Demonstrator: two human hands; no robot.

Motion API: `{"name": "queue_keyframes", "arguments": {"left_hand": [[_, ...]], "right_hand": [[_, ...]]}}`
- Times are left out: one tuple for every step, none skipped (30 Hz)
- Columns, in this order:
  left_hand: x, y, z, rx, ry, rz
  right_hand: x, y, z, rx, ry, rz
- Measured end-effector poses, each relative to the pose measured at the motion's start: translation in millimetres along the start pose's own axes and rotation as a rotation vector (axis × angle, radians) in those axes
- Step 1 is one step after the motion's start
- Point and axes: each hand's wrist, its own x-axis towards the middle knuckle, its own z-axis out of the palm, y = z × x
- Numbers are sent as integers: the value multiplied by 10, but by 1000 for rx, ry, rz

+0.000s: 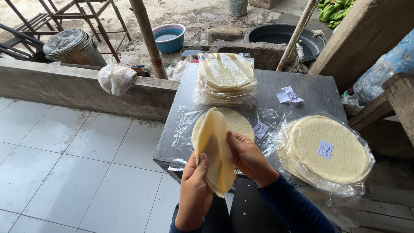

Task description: The person peels thin circular wrappers from stacks on a metal table and folds them by hand.

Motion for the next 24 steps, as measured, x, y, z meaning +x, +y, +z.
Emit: {"name": "queue_keyframes", "arguments": {"left_hand": [[3, 12, -5, -21, 22, -7], [4, 29, -13, -42, 44, -14], [15, 60, -30, -68, 69, -11], [37, 108, -62, -93, 94, -9], [45, 155, -103, -119, 119, -6], [58, 193, -147, -147, 124, 4], [86, 234, -193, -174, 128, 15], [100, 271, -243, -202, 132, 25], [100, 303, -295, -215, 112, 24], [102, 332, -345, -228, 92, 22], [103, 362, -399, -242, 73, 18], [105, 400, -457, -260, 72, 10], [104, 445, -521, -279, 72, 3], [102, 492, -589, -299, 72, -4], [90, 540, -663, -317, 79, 3], [72, 588, -741, -336, 87, 10], [52, 634, -821, -356, 95, 15], [28, 688, -900, -386, 85, 30], [-1, 746, -975, -417, 75, 45], [-27, 799, -1037, -447, 66, 59], [-63, 852, -1086, -483, 9, 75], [-111, 908, -1125, -518, -47, 90], [-150, 956, -1149, -554, -104, 106], [-177, 1000, -1162, -620, -162, 106]], "right_hand": [[16, -9, 16, -31, 88, -3], [46, -23, 34, -62, 176, -7], [77, -47, 42, -93, 264, -10], [108, -85, 34, -77, 286, -27], [139, -129, 12, -61, 308, -43], [157, -169, -20, -45, 330, -60], [169, -202, -56, -67, 339, -79], [179, -234, -98, -89, 348, -97], [190, -266, -143, -110, 359, -117], [219, -296, -188, -133, 372, -140], [252, -324, -234, -156, 387, -162], [277, -359, -279, -180, 402, -184], [289, -406, -322, -181, 404, -192], [298, -460, -359, -183, 405, -201], [307, -511, -389, -184, 407, -208], [313, -568, -414, -201, 428, -210], [304, -635, -442, -219, 451, -213], [303, -699, -467, -237, 474, -215], [306, -762, -489, -265, 477, -234], [304, -830, -509, -294, 481, -252], [299, -885, -521, -323, 484, -271], [284, -932, -522, -334, 467, -290], [262, -978, -511, -346, 450, -309], [252, -1013, -482, -359, 433, -327]]}}
